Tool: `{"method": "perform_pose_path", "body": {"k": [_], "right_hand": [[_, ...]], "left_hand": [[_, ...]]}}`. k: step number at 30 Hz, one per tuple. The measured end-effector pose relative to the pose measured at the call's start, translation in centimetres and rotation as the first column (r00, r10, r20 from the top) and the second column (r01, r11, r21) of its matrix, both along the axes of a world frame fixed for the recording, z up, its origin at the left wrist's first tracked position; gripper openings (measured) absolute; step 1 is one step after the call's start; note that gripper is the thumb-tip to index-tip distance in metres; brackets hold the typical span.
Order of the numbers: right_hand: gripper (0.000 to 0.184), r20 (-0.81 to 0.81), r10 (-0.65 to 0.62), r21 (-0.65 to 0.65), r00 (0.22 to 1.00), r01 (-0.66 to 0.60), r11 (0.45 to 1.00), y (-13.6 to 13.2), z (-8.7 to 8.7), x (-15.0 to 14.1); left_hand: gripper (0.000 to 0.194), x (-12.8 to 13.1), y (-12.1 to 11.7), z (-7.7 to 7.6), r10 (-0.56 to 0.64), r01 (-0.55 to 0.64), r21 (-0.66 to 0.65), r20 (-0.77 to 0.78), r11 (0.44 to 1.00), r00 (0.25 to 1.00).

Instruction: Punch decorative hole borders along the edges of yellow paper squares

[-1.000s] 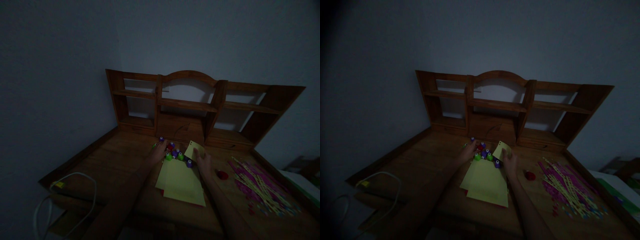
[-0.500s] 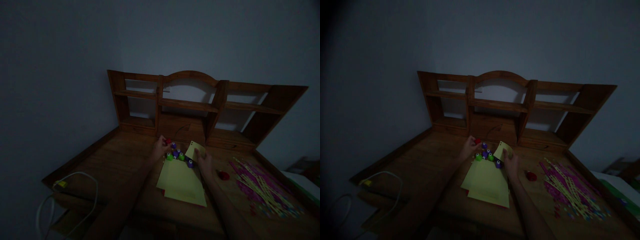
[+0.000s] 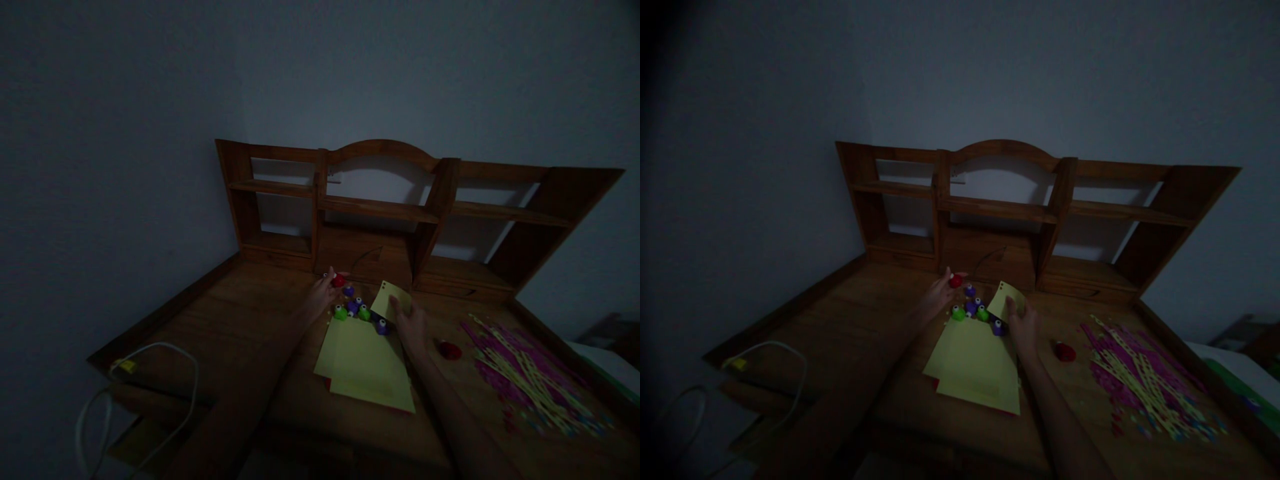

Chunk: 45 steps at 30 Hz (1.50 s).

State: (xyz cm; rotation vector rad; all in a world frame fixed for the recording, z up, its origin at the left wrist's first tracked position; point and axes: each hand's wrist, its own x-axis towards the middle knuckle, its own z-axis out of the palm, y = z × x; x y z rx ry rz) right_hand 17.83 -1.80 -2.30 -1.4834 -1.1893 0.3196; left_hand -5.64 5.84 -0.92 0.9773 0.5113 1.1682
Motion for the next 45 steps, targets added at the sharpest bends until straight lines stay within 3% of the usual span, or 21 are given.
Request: {"method": "perform_pose_path", "body": {"k": [3,6,10,14,24,30,39,45], "right_hand": [[0.056,-0.006,0.000,0.004,1.000,0.000,1.000,-0.1,0.2,-0.2],[0.054,0.013,-0.018,0.024,1.000,0.018,1.000,-0.3,0.6,-0.6],[0.051,-0.009,0.024,0.021,1.000,-0.024,0.999,-0.8,1.3,-0.9],[0.049,-0.064,0.098,0.009,0.993,-0.098,0.995,-1.0,1.6,-0.9],[0.050,-0.083,0.253,0.027,0.964,-0.251,0.968,-1.3,1.7,-1.6],[0.049,-0.077,0.293,0.012,0.953,-0.293,0.956,-1.7,2.0,-2.2],[0.047,-0.066,0.320,0.011,0.945,-0.320,0.947,-1.3,1.2,-2.1],[0.049,-0.028,0.269,-0.009,0.963,-0.269,0.963,-1.3,1.4,-2.1]], "left_hand": [[0.041,0.2,0.1,0.2,-0.011,0.008,0.019,0.139,1.000,0.990],[0.032,0.5,0.6,-0.4,0.055,-0.066,0.056,0.183,0.996,0.982],[0.022,0.9,1.0,-1.4,0.079,-0.084,0.096,0.060,0.992,0.995],[0.031,1.1,0.8,-1.9,0.066,-0.047,0.155,-0.116,0.987,0.991],[0.045,1.1,-0.2,-1.6,0.066,0.044,0.301,-0.346,0.953,0.936],[0.043,1.2,-1.1,-0.7,-0.056,0.178,0.307,-0.367,0.935,0.929],[0.046,1.2,-1.6,-0.3,-0.114,0.244,0.257,-0.435,0.935,0.893],[0.039,1.1,-1.8,0.0,-0.109,0.244,0.262,-0.441,0.934,0.891]]}}
